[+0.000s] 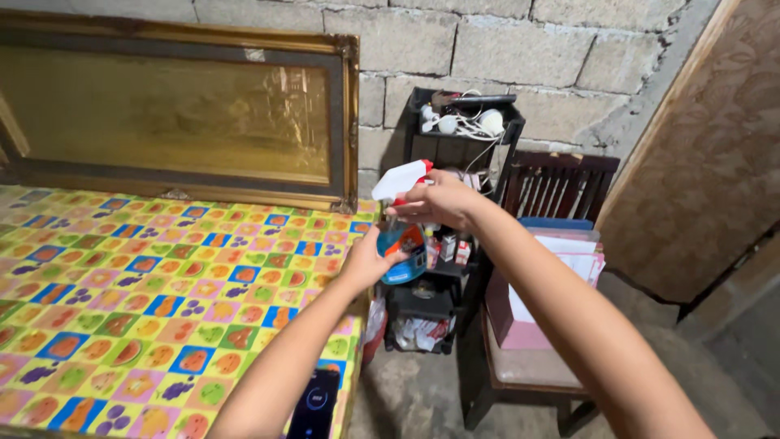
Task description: The person moves a magazine and tools aside, then flips a large framed picture face-up on a table. They retrieve a spray bottle and cloth, spray the frame, and wipe the gold frame and glass surface repeatedly with the cloth.
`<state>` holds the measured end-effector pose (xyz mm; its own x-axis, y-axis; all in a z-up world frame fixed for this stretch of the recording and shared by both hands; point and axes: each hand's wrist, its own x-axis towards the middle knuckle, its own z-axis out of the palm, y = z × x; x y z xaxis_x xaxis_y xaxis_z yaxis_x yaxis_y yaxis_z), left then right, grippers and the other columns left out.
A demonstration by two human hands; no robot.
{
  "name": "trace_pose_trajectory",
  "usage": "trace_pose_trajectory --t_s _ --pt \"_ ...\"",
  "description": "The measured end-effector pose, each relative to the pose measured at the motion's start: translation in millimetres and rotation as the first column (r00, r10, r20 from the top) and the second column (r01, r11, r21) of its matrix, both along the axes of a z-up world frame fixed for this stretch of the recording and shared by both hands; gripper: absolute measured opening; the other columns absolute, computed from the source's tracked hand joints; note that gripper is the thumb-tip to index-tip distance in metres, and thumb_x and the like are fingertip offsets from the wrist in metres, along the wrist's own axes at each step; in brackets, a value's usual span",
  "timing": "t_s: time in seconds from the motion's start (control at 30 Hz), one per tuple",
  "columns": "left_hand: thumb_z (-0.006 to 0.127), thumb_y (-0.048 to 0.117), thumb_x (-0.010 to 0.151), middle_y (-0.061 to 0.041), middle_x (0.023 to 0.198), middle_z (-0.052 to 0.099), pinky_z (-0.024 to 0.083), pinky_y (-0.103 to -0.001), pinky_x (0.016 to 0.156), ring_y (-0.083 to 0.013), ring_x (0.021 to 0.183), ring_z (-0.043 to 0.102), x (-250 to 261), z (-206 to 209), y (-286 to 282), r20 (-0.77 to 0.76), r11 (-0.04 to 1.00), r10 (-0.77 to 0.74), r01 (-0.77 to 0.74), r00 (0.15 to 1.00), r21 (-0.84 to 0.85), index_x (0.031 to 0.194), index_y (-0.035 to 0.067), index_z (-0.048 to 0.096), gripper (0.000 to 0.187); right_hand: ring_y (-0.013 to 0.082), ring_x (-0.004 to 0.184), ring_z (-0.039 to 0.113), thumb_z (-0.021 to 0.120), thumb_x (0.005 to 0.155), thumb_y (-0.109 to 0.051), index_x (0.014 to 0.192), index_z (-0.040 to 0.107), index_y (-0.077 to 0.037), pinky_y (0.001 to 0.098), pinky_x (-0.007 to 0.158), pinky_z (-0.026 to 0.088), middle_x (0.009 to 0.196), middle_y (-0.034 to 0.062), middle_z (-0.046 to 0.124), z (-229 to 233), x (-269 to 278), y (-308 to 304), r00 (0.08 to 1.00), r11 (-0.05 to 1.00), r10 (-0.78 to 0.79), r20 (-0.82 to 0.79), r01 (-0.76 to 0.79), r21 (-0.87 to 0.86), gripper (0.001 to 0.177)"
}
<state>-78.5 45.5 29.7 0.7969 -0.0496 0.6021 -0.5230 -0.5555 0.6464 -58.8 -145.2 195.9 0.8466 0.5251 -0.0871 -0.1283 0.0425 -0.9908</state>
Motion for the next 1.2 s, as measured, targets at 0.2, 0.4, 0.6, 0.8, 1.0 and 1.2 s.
trace_pose_trajectory --t_s 0.2,0.4,0.6,0.8,1.0,1.2 --pt "0.089 0.036 0.069 -0.018 0.114 0.074 0.057 -0.042 0.085 -0.0324 0.100 0.073 -35.0 16.6 40.5 -0.164 0.989 -0.148 0.142 0.975 -0.050 0.130 0.003 0.055 0.078 0.0339 0.104 0.076 0.061 0.095 -0.015 0.138 0.046 -0.004 0.0469 0.092 0.063 0.134 0.0126 0.064 6.0 -42.3 21.9 0.998 0.994 0.012 0.066 -0.005 -0.110 0.047" --pt "0.090 0.035 0.073 -0.018 0.114 0.074 0.055 -0.041 0.089 -0.0289 0.104 0.073 -78.1 27.9 96.5 -0.039 0.981 -0.192 0.191 0.981 -0.020 0.130 0.002 0.058 0.073 0.0278 0.089 0.077 0.064 0.097 -0.026 0.130 0.056 -0.015 0.0399 0.072 0.058 0.124 0.0017 0.071 17.4 -85.3 77.9 0.992 0.964 -0.057 0.111 0.084 -0.251 0.035" --pt "0.090 0.033 0.072 -0.015 0.114 0.073 0.055 -0.039 0.088 -0.0269 0.105 0.072 -119.4 15.5 158.9 -0.080 0.981 -0.192 0.189 0.978 -0.046 0.127 0.005 0.057 0.070 0.0261 0.088 0.079 0.067 0.097 -0.027 0.118 0.063 -0.013 0.0366 0.066 0.064 0.116 0.0041 0.073 -3.2 -126.2 143.6 0.989 0.982 -0.151 0.008 0.151 -0.115 0.026" --pt "0.089 0.026 0.071 -0.014 0.107 0.075 0.056 -0.039 0.089 -0.0286 0.101 0.074 -146.4 -11.3 211.3 -0.087 0.976 -0.217 0.213 0.972 -0.050 0.121 0.007 0.060 0.061 0.0199 0.088 0.076 0.070 0.096 -0.023 0.122 0.068 -0.014 0.0262 0.061 0.056 0.105 0.0064 0.076 -37.9 -154.4 199.9 0.970 0.970 -0.239 0.053 0.241 -0.042 0.028" --pt "0.088 0.019 0.071 -0.015 0.109 0.071 0.054 -0.039 0.089 -0.0301 0.103 0.071 -157.0 -30.3 250.0 -0.154 0.978 -0.203 0.192 0.967 -0.079 0.125 0.006 0.058 0.063 0.0190 0.089 0.078 0.073 0.094 -0.019 0.119 0.065 -0.008 0.0253 0.065 0.059 0.104 0.0093 0.076 -69.6 -169.1 239.9 0.940 0.939 -0.340 0.031 0.337 0.070 0.028" --pt "0.083 0.015 0.070 -0.015 0.106 0.074 0.057 -0.040 0.087 -0.0295 0.100 0.074 -138.5 -51.8 270.1 -0.187 0.985 -0.159 0.145 0.969 -0.090 0.125 0.007 0.061 0.060 0.0227 0.091 0.074 0.076 0.090 -0.012 0.118 0.061 -0.010 0.0294 0.069 0.058 0.104 0.0115 0.073 -95.1 -150.8 263.1 0.948 0.936 -0.314 -0.052 0.318 0.152 0.032"
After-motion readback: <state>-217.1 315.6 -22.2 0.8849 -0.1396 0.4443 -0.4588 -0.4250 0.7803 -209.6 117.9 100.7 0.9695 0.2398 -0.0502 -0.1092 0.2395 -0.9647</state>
